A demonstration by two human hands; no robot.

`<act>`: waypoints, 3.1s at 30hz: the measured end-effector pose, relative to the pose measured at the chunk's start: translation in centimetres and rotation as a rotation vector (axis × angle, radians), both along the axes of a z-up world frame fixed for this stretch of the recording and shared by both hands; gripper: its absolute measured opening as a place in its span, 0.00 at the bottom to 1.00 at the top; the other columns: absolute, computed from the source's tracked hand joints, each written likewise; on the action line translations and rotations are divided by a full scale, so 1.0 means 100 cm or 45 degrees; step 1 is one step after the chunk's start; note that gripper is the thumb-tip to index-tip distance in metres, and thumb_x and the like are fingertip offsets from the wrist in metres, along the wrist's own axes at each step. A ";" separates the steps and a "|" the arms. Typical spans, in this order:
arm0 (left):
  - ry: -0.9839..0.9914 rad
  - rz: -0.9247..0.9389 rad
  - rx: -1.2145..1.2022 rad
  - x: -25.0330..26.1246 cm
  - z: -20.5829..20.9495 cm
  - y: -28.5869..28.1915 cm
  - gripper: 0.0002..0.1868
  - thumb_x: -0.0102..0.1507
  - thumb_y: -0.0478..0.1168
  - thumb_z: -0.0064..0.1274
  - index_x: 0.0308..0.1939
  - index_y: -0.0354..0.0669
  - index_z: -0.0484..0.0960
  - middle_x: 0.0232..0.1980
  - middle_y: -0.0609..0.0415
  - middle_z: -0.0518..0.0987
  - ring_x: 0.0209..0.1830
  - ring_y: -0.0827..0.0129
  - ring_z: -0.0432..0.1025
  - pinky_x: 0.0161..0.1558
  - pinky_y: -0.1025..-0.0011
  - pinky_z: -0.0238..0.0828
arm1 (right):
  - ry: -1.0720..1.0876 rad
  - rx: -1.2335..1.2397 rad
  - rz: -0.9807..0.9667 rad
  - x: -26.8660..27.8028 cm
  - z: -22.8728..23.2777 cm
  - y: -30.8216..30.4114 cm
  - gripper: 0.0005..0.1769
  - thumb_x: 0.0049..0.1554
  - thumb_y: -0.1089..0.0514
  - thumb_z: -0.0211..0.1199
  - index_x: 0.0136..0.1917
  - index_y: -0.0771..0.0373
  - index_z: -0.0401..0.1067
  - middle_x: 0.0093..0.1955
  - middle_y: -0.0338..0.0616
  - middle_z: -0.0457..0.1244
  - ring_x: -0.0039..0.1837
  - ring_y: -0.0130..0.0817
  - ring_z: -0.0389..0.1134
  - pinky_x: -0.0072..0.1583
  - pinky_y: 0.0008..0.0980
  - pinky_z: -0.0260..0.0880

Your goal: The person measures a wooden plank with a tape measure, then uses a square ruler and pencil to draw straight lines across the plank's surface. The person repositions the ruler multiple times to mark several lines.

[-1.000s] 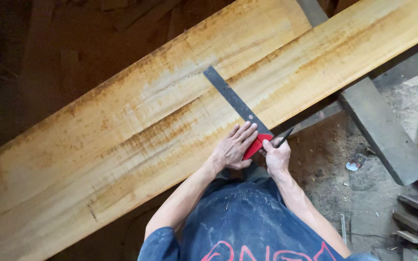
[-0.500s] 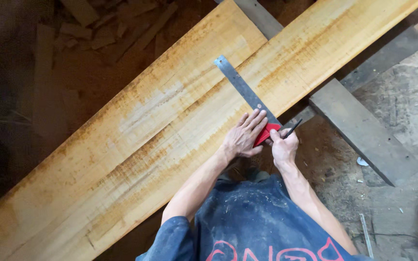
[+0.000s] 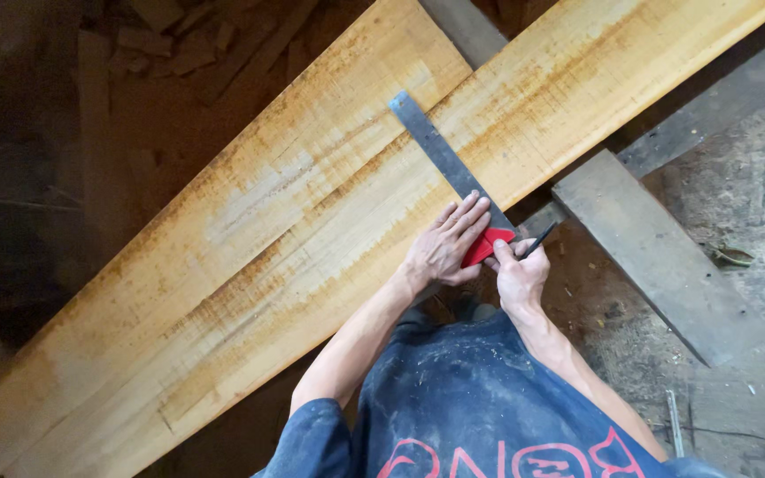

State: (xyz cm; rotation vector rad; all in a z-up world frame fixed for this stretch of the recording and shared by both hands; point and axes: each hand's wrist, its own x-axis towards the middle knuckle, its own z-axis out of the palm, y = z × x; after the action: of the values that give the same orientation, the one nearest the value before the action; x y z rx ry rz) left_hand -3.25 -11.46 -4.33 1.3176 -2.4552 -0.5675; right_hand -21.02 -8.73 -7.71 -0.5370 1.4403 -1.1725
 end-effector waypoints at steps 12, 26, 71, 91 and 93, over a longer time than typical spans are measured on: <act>-0.029 0.075 -0.040 -0.011 -0.014 -0.002 0.48 0.55 0.59 0.57 0.75 0.42 0.65 0.83 0.49 0.55 0.85 0.55 0.46 0.81 0.53 0.42 | -0.097 0.009 0.012 -0.016 0.000 -0.010 0.17 0.60 0.67 0.64 0.40 0.59 0.56 0.44 0.42 0.61 0.45 0.31 0.69 0.50 0.40 0.81; -0.070 0.193 0.077 -0.015 0.001 -0.005 0.49 0.50 0.62 0.60 0.74 0.57 0.68 0.84 0.49 0.51 0.85 0.52 0.42 0.81 0.53 0.36 | 0.165 -0.285 0.019 -0.073 0.013 -0.029 0.26 0.73 0.41 0.45 0.51 0.68 0.67 0.47 0.45 0.64 0.44 0.31 0.67 0.47 0.27 0.72; -0.162 0.311 0.076 -0.011 0.019 -0.028 0.72 0.40 0.76 0.60 0.79 0.39 0.56 0.83 0.46 0.52 0.85 0.56 0.41 0.80 0.50 0.31 | 0.693 -0.786 0.565 0.074 0.049 -0.199 0.10 0.63 0.61 0.66 0.57 0.68 0.79 0.49 0.47 0.71 0.47 0.29 0.72 0.49 0.28 0.73; -0.157 0.327 0.087 -0.013 0.033 -0.031 0.68 0.40 0.72 0.61 0.77 0.40 0.59 0.83 0.47 0.51 0.85 0.57 0.42 0.81 0.50 0.31 | 0.598 -0.701 0.454 0.061 0.052 -0.205 0.11 0.65 0.60 0.64 0.57 0.69 0.77 0.46 0.45 0.72 0.47 0.27 0.74 0.49 0.27 0.75; -0.130 0.317 0.084 -0.015 0.032 -0.033 0.68 0.40 0.71 0.61 0.77 0.39 0.59 0.83 0.46 0.51 0.85 0.56 0.42 0.81 0.50 0.31 | 0.384 -0.572 0.388 0.051 0.045 -0.198 0.13 0.66 0.58 0.62 0.59 0.70 0.75 0.47 0.44 0.71 0.48 0.26 0.74 0.52 0.26 0.77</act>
State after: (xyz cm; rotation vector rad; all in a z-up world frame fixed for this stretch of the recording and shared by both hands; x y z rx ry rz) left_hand -4.75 -14.75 -1.16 1.6868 -2.3174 -0.5332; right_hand -15.92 -28.54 -3.18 -1.2460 1.2806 -1.2026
